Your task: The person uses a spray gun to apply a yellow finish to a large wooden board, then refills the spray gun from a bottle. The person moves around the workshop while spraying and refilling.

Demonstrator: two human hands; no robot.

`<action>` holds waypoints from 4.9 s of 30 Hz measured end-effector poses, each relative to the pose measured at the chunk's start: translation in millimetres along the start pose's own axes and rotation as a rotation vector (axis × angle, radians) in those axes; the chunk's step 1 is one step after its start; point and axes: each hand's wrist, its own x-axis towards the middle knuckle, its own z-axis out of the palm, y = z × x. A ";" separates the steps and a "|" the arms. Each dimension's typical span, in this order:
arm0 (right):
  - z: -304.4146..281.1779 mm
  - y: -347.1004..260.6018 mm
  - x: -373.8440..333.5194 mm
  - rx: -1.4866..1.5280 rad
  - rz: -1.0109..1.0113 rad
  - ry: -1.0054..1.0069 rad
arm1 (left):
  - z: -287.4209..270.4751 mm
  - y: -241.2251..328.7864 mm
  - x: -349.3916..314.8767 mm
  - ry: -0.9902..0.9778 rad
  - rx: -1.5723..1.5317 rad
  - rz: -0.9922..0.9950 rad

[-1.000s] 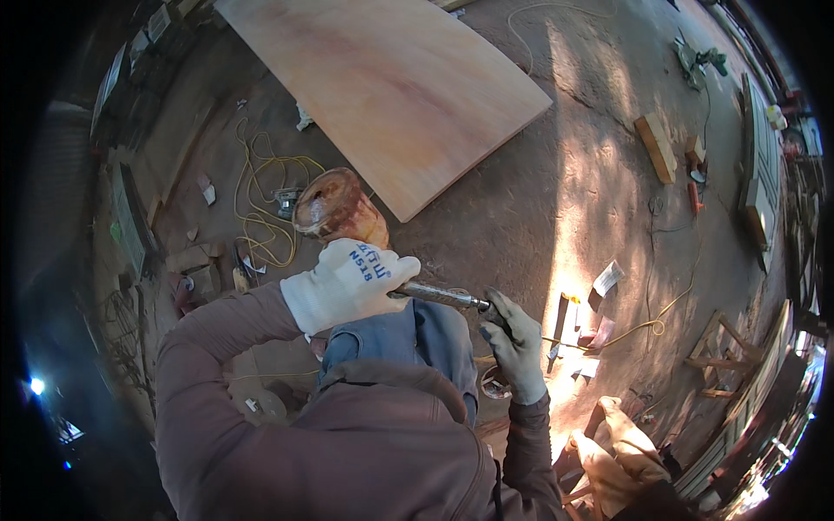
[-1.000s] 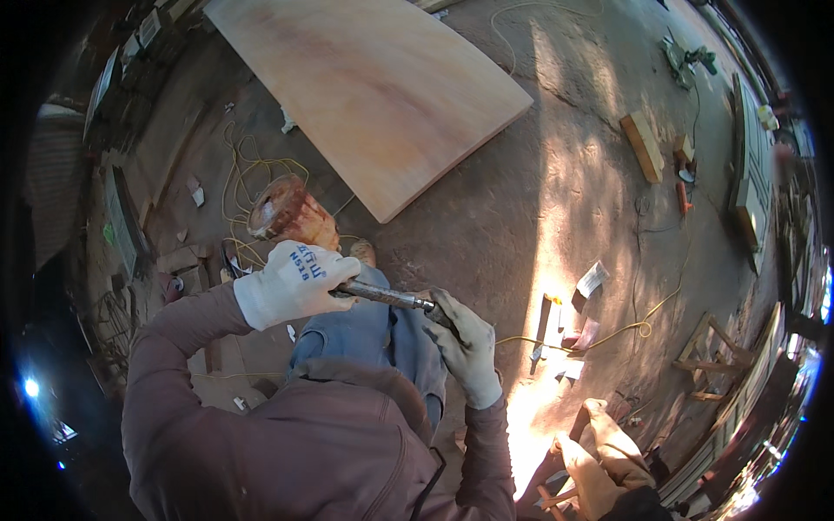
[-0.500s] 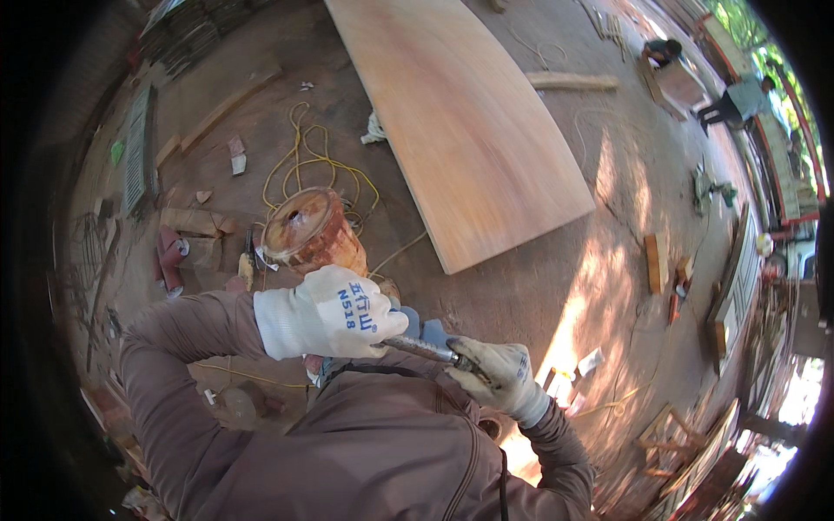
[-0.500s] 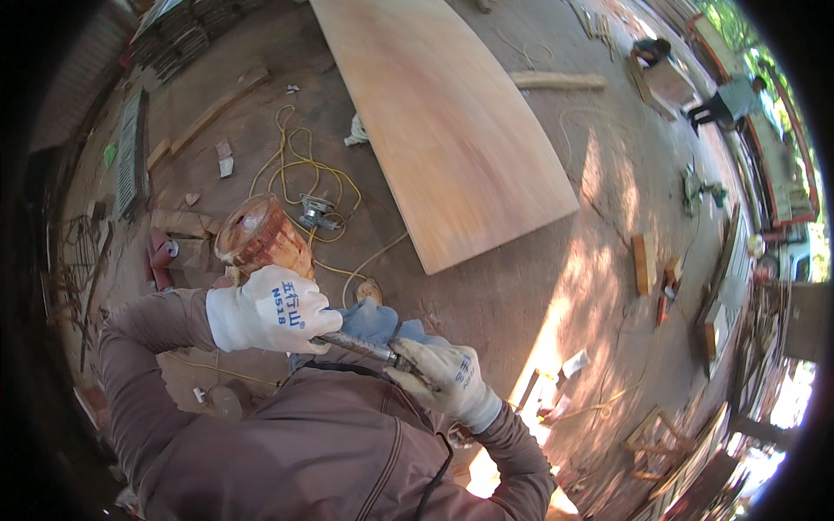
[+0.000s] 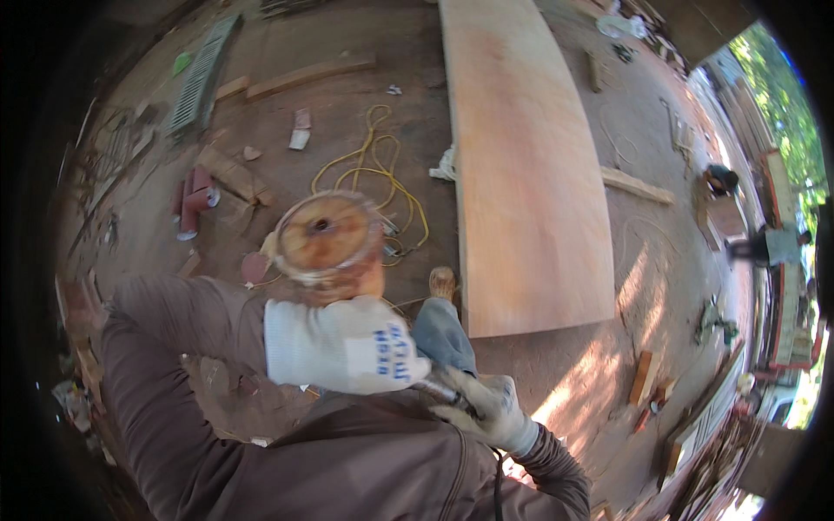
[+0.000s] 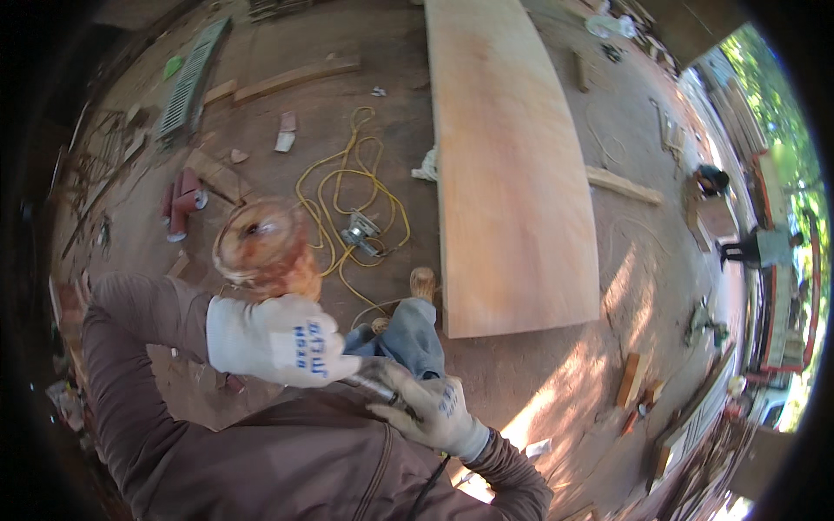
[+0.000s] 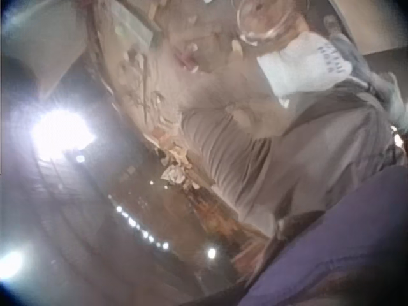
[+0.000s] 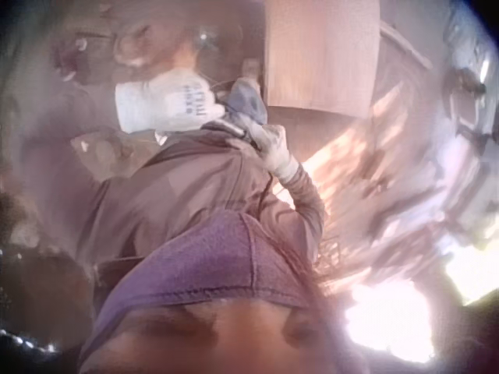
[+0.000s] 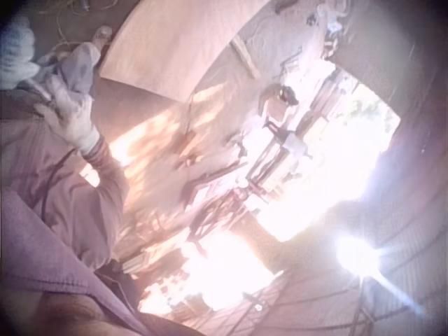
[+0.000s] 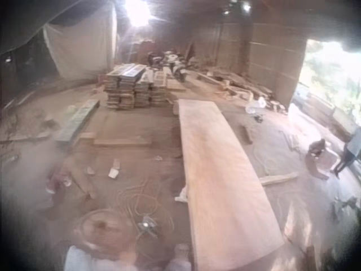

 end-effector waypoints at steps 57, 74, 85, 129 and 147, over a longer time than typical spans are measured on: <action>-205.5 609.2 1300.2 0.625 0.313 0.726 | -14.7 -1273.8 40.5 0.889 -2.164 -0.484; -303.7 701.2 1498.2 0.605 0.325 0.680 | -95.2 -1512.9 116.2 1.092 -2.231 -0.610; -325.5 747.6 1588.3 0.536 0.527 0.928 | -98.0 -1645.9 110.0 0.676 -2.365 -0.705; -550.4 864.6 1480.9 0.340 0.473 1.480 | -114.9 -1705.0 400.1 0.103 -2.262 -0.764; -508.5 970.5 1511.3 0.486 0.922 1.583 | -58.0 -1840.7 383.7 -0.562 -1.919 -0.959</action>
